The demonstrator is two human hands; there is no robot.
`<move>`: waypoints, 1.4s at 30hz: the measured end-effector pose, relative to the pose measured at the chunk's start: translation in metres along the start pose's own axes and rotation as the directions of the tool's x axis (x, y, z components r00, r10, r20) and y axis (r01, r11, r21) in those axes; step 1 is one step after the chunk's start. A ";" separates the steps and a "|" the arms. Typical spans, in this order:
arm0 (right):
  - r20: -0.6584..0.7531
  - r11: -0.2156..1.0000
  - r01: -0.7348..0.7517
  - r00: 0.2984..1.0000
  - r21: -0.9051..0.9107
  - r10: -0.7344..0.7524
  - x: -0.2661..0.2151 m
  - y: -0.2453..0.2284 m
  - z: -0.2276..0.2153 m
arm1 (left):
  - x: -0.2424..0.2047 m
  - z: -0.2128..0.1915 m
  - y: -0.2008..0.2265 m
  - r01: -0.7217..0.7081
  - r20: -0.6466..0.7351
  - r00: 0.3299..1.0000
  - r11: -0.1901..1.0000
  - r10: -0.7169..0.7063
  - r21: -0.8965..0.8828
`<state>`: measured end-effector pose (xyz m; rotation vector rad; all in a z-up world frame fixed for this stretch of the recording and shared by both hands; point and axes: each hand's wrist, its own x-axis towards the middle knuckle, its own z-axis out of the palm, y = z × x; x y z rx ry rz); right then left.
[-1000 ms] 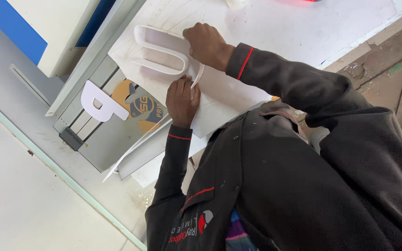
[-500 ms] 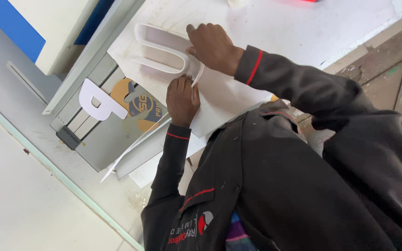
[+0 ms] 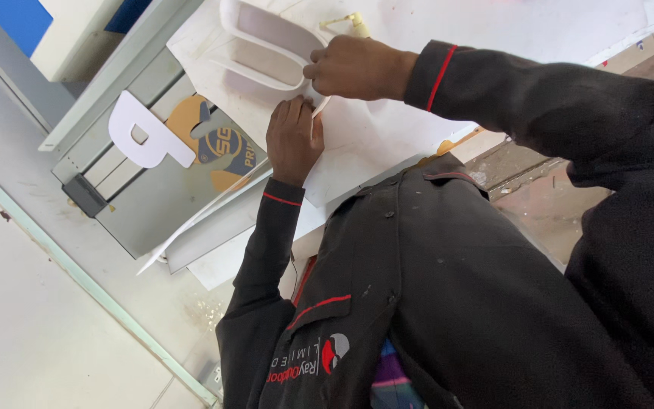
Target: The person assembles a white letter U on a workbench. They apply glue to the edges of the letter using a small bottle and press the pieces together to secure them.
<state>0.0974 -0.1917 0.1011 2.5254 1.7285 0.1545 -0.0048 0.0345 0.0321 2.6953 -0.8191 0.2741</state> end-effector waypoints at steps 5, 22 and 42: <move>0.213 0.999 0.038 0.976 0.039 -0.045 0.012 0.003 -0.004 | -0.001 0.001 -0.004 -0.019 -0.003 1.000 0.999 0.019 0.034; 0.406 0.986 0.036 0.908 0.164 -0.101 0.023 0.011 -0.002 | -0.001 0.012 0.000 0.037 -0.042 0.998 0.998 -0.035 0.045; 0.405 0.952 -0.056 0.911 0.301 -0.074 0.025 0.017 0.014 | 0.005 0.010 0.001 0.027 -0.024 0.999 0.997 -0.025 0.070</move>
